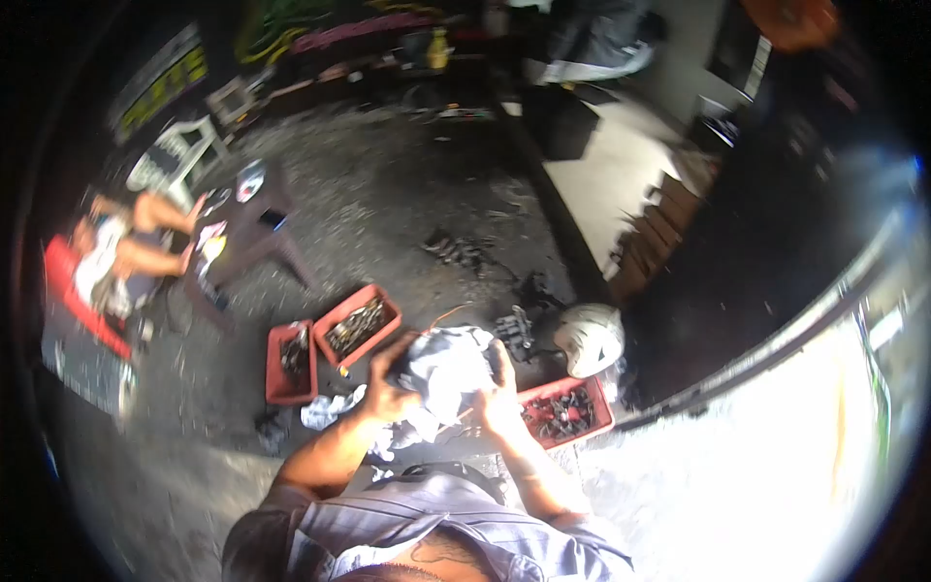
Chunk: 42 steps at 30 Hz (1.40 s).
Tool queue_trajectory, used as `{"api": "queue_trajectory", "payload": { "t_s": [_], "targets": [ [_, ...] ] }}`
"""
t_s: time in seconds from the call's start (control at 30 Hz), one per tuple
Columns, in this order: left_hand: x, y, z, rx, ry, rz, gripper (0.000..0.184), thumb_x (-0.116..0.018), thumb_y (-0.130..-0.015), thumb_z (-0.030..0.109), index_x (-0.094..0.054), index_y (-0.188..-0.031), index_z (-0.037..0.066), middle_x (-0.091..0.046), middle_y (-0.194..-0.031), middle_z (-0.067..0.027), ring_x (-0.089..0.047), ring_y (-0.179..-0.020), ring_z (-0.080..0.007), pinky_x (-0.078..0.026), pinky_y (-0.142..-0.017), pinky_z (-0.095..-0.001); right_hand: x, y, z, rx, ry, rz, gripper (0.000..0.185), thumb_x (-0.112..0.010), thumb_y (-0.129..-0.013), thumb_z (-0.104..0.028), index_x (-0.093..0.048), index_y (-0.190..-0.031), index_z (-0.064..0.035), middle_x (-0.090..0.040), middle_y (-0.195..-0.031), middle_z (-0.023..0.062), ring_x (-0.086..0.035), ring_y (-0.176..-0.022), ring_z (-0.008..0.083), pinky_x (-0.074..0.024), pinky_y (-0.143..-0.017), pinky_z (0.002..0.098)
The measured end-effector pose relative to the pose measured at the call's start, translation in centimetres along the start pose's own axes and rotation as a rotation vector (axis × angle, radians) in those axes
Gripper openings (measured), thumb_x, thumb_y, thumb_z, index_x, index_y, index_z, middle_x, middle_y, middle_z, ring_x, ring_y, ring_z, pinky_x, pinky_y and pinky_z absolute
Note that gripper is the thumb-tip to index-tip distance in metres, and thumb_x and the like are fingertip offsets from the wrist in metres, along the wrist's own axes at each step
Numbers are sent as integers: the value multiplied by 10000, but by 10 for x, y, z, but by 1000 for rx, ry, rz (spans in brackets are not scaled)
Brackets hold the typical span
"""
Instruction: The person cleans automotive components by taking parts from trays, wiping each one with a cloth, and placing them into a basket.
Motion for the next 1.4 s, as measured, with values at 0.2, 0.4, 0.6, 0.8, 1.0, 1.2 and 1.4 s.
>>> {"api": "queue_trajectory", "payload": {
  "t_s": [0.2, 0.4, 0.6, 0.8, 1.0, 1.2, 1.4],
  "targets": [
    [-20, -7, 14, 141, 66, -323, 332, -662, -827, 199, -575, -1088, 13, -615, -1022, -76, -544, -1021, -209, -427, -877, -344, -24, 16, -75, 506, 569, -151, 393, -548, -840, -237, -501, -1085, 66, -596, -809, 122, -553, -668, 144, -458, -617, 277],
    [-27, 12, -22, 92, -180, -369, 331, -648, -805, 80, -562, -1122, 38, -573, -1117, -103, -521, -1070, -258, -386, -943, -389, -15, 5, -72, 640, 669, -99, 347, -502, -773, -142, -524, -1035, 86, -594, -746, 180, -599, -621, 252, -473, -593, 320],
    [-27, -14, -3, -17, -151, -303, 199, -697, -660, 100, -635, -840, 44, -631, -862, -83, -596, -862, -254, -457, -796, -388, -8, -4, -65, 674, 647, -161, 421, -590, -807, -303, -529, -1017, 57, -604, -814, 226, -633, -713, 358, -496, -632, 374],
    [-32, -12, 34, -370, -784, -236, 394, -667, -713, 233, -606, -1031, 7, -629, -1009, -115, -588, -903, -245, -417, -753, -410, -20, -5, -63, 503, 600, -10, 290, -577, -855, -273, -546, -951, -1, -576, -647, 180, -556, -532, 217, -421, -517, 334],
    [-20, -10, 4, -280, -638, -345, 235, -669, -660, 134, -598, -863, 40, -601, -848, -115, -572, -810, -300, -451, -742, -428, -27, -5, -54, 588, 702, -112, 254, -554, -824, -195, -524, -947, 25, -563, -697, 220, -568, -610, 400, -454, -556, 402],
    [-2, -11, 1, -220, -476, -524, 391, -709, -646, 285, -569, -896, 19, -573, -891, -143, -534, -886, -336, -435, -788, -441, -31, -2, -58, 792, 671, -338, 321, -583, -741, -183, -539, -974, 33, -571, -703, 200, -580, -600, 362, -471, -549, 391],
    [7, -6, -11, -205, -445, -479, 766, -834, -513, 333, -510, -1116, -11, -538, -1104, -183, -504, -1038, -369, -412, -900, -423, -36, 11, -63, 1036, 667, -290, 346, -586, -697, -236, -579, -899, 44, -570, -699, 147, -556, -549, 299, -443, -513, 360]
  ]
}}
Point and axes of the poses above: each hand's wrist, its own y-axis away from the middle knuckle, its own x-axis out of the back of the hand, z = x × y, the point moved 3 cm from there along -y, towards the middle knuckle
